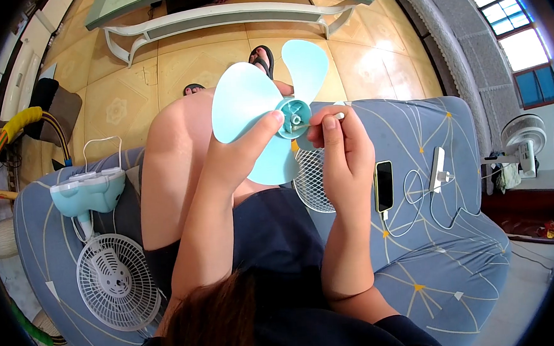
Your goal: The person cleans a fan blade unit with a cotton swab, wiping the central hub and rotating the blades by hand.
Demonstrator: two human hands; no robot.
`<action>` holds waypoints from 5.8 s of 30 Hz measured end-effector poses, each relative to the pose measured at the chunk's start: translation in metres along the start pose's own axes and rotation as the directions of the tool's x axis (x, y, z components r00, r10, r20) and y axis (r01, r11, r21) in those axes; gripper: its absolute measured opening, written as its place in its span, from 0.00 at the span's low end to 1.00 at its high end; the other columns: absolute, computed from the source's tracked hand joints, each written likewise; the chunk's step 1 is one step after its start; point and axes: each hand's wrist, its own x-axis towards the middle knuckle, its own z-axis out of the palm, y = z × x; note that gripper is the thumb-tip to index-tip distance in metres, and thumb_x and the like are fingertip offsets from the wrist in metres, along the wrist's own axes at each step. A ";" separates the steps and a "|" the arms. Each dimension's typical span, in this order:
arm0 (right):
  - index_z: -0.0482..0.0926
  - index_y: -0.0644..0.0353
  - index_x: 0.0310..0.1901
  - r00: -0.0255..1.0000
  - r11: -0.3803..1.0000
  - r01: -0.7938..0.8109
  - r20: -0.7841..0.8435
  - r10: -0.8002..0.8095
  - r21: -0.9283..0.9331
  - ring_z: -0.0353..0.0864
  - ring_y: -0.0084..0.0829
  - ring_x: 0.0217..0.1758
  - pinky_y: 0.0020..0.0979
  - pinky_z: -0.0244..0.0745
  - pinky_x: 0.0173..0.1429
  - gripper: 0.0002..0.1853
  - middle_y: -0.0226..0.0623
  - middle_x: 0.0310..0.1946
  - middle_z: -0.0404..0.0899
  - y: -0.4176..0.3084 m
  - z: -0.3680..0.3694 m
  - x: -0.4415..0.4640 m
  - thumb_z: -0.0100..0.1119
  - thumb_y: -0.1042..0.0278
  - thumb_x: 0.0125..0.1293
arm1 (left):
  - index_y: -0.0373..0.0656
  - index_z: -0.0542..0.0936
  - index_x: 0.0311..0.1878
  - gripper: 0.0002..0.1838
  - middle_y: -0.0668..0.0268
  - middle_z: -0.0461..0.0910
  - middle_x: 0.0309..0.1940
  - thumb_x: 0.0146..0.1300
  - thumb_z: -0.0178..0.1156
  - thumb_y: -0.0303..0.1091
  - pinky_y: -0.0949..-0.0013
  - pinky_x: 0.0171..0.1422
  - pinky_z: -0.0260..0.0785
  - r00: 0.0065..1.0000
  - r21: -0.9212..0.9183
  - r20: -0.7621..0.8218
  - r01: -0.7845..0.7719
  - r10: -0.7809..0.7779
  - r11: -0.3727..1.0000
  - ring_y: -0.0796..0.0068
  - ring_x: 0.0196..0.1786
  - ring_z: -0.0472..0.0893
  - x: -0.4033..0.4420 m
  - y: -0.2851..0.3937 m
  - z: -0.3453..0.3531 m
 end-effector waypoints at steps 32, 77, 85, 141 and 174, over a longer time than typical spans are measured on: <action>0.76 0.66 0.40 0.939 0.875 0.320 0.001 -0.343 -0.364 0.79 0.40 0.34 0.34 0.74 0.39 0.05 0.43 0.31 0.77 -0.003 0.003 -0.002 0.55 0.84 0.65 | 0.36 0.71 0.63 0.21 0.63 0.80 0.52 0.67 0.57 0.27 0.69 0.60 0.71 0.996 0.050 -0.080 0.046 -0.042 0.998 0.76 0.54 0.79 0.001 0.002 0.005; 0.80 0.65 0.41 0.930 0.880 0.355 0.023 -0.367 -0.315 0.81 0.39 0.35 0.33 0.76 0.42 0.08 0.42 0.33 0.81 0.008 0.010 0.000 0.58 0.84 0.62 | 0.37 0.76 0.57 0.15 0.57 0.84 0.50 0.69 0.55 0.29 0.68 0.56 0.77 0.991 0.124 -0.130 -0.012 0.028 0.992 0.69 0.51 0.84 0.008 -0.012 0.000; 0.80 0.66 0.41 0.914 0.835 0.369 -0.003 -0.405 -0.408 0.80 0.40 0.35 0.35 0.76 0.41 0.08 0.43 0.32 0.80 0.012 0.008 0.001 0.59 0.85 0.60 | 0.39 0.76 0.58 0.15 0.59 0.84 0.49 0.70 0.55 0.29 0.70 0.55 0.76 0.988 0.137 -0.151 -0.006 0.026 0.991 0.72 0.51 0.83 0.006 -0.011 0.007; 0.80 0.65 0.41 0.945 0.890 0.300 -0.017 -0.325 -0.343 0.83 0.36 0.35 0.32 0.77 0.41 0.06 0.42 0.32 0.82 0.012 0.009 0.000 0.58 0.82 0.64 | 0.39 0.76 0.58 0.14 0.61 0.83 0.49 0.71 0.53 0.25 0.73 0.54 0.75 0.994 0.188 -0.079 -0.055 0.071 0.981 0.75 0.49 0.82 0.004 -0.014 0.003; 0.81 0.64 0.42 0.968 0.947 0.244 0.003 -0.249 -0.207 0.85 0.35 0.35 0.31 0.79 0.42 0.07 0.42 0.34 0.83 0.016 0.012 0.001 0.57 0.81 0.65 | 0.39 0.77 0.57 0.14 0.61 0.83 0.47 0.70 0.54 0.28 0.71 0.53 0.76 0.991 0.187 -0.128 -0.019 0.043 0.982 0.74 0.48 0.83 0.009 -0.015 -0.005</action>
